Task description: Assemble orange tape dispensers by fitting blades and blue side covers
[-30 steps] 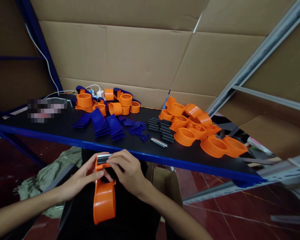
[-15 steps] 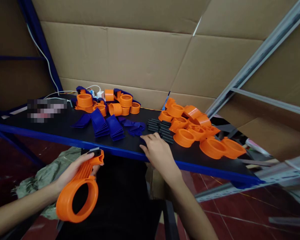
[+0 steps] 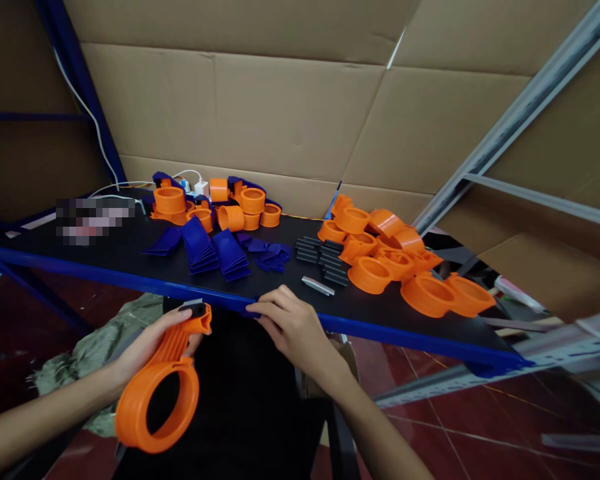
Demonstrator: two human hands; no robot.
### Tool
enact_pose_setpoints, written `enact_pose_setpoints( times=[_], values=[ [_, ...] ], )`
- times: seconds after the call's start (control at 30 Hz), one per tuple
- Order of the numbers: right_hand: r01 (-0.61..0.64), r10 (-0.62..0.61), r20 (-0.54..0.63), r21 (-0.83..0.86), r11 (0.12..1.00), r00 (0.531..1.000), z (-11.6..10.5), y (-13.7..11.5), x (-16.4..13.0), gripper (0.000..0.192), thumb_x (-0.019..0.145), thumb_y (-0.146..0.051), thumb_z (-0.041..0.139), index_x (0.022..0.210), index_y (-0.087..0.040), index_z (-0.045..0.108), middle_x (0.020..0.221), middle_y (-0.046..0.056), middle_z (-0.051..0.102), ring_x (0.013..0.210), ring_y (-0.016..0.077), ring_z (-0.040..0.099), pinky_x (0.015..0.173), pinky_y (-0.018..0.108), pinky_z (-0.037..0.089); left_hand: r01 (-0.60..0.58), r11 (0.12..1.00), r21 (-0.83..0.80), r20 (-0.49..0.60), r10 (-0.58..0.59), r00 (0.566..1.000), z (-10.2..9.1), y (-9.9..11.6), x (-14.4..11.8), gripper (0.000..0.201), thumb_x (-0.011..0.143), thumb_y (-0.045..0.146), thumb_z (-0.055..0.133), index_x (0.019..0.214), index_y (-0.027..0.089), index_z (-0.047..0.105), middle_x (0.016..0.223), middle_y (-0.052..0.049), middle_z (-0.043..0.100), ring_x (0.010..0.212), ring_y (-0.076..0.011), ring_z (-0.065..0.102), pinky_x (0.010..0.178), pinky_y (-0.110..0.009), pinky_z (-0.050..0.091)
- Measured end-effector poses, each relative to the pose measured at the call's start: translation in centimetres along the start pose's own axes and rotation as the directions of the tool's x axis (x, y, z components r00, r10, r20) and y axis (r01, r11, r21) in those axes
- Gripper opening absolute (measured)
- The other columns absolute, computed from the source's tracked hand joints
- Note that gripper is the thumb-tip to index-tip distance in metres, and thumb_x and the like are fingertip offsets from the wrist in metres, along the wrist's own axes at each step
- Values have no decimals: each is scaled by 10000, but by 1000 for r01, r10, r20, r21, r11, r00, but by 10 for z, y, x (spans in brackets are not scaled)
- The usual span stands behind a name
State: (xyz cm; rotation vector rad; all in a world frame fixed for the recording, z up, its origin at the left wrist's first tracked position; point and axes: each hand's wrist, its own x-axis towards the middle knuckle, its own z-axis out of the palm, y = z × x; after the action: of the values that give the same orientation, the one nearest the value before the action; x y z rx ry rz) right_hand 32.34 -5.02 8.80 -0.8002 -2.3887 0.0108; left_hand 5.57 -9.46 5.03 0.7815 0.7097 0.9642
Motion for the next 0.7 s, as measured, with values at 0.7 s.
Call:
enact_pose_setpoints(
  times=[0.7],
  values=[
    [-359, 236, 302, 896, 259, 924, 56, -33, 13, 468, 937, -438, 618, 1374, -274, 580, 1270, 78, 512, 902, 133, 572, 693, 241, 551, 18, 989, -144, -3, -19, 1000, 7, 0, -5, 175, 940, 320, 580, 1028, 170, 592, 633, -43, 692, 504, -140, 639, 487, -210, 537]
  ],
)
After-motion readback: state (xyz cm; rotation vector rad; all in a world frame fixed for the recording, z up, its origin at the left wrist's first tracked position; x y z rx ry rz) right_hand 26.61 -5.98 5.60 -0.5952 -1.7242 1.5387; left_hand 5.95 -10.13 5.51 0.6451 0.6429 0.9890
